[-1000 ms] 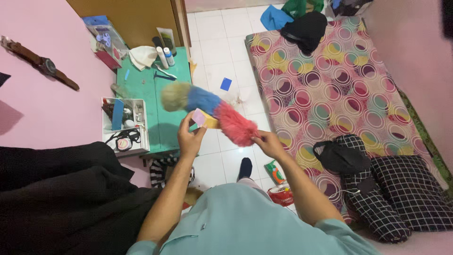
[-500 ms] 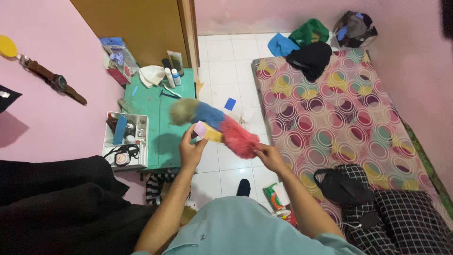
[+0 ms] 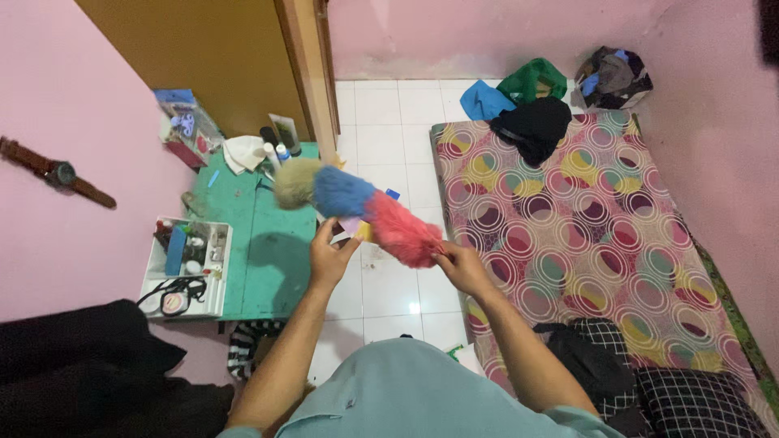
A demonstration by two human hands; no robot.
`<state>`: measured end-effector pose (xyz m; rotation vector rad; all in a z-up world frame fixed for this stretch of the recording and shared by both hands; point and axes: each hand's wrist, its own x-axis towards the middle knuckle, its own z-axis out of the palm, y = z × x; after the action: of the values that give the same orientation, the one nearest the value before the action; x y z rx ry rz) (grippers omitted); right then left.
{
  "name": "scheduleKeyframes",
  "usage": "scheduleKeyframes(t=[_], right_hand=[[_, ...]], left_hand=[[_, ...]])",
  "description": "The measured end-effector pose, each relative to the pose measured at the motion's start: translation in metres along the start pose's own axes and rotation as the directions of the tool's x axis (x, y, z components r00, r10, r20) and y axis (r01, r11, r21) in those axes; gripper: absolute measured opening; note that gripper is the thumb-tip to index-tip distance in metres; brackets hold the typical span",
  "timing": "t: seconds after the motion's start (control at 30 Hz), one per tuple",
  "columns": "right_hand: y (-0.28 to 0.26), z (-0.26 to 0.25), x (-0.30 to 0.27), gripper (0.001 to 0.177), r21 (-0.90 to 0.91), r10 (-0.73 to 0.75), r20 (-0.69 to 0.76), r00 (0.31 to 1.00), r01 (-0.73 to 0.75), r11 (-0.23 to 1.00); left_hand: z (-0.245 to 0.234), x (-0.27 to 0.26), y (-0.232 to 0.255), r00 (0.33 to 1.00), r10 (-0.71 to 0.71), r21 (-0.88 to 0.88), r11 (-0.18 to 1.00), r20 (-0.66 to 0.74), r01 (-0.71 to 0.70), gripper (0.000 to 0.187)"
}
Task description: The person uses a feather duster to wipe dust off several small items on a green cabinet, including a toothbrush, a white tube, a small box, and a cylindrical container. The person picks up each item, dusts it, and places it back on the cabinet.
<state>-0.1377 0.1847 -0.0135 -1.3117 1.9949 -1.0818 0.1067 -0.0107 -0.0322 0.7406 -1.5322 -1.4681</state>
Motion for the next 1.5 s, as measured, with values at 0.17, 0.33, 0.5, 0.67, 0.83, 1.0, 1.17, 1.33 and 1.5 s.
scheduleKeyframes(t=[0.17, 0.33, 0.5, 0.67, 0.83, 1.0, 1.17, 1.33, 1.5], right_hand=[[0.062, -0.055, 0.016, 0.024, -0.388, 0.112, -0.02, 0.994, -0.111, 0.915], [0.068, -0.072, 0.044, 0.023, -0.137, 0.034, -0.002, 0.999, -0.034, 0.99], [0.048, -0.051, 0.066, 0.021, -0.036, -0.027, 0.112, 0.993, 0.031, 0.999], [0.099, -0.052, 0.069, 0.023, -0.067, -0.054, 0.093, 0.994, 0.061, 0.996], [0.138, -0.083, 0.074, 0.029, -0.27, 0.139, 0.022, 0.99, -0.128, 0.954], [0.079, -0.084, 0.076, 0.025, 0.094, -0.122, 0.017, 0.992, 0.12, 0.988], [0.052, -0.073, 0.053, 0.025, -0.032, -0.038, 0.097, 0.995, 0.041, 0.999], [0.113, -0.08, 0.026, 0.03, -0.028, -0.102, -0.038, 0.994, 0.101, 0.994], [0.128, -0.09, 0.016, 0.023, -0.3, 0.106, -0.159, 0.982, -0.15, 0.942]], left_hand=[[0.022, 0.014, -0.003, 0.998, -0.004, 0.047, 0.999, -0.065, 0.008, 0.061], [0.047, 0.023, -0.011, 0.994, -0.046, -0.016, 0.999, -0.099, 0.045, 0.065], [0.07, 0.036, -0.011, 0.994, 0.021, 0.009, 1.0, -0.107, -0.02, 0.062], [0.076, 0.028, 0.004, 0.992, 0.037, 0.048, 0.998, -0.119, -0.032, 0.061], [0.077, 0.019, 0.015, 0.993, 0.009, 0.056, 0.998, -0.114, -0.002, 0.062], [0.083, 0.023, 0.003, 0.987, 0.016, 0.145, 0.989, -0.158, 0.007, 0.062], [0.086, 0.035, -0.024, 0.972, 0.029, 0.092, 0.996, -0.233, -0.007, 0.063], [0.082, 0.044, -0.033, 0.974, 0.062, -0.007, 0.998, -0.217, -0.065, 0.059], [0.074, 0.061, -0.025, 0.958, -0.186, -0.282, 0.952, -0.219, 0.12, 0.053]])
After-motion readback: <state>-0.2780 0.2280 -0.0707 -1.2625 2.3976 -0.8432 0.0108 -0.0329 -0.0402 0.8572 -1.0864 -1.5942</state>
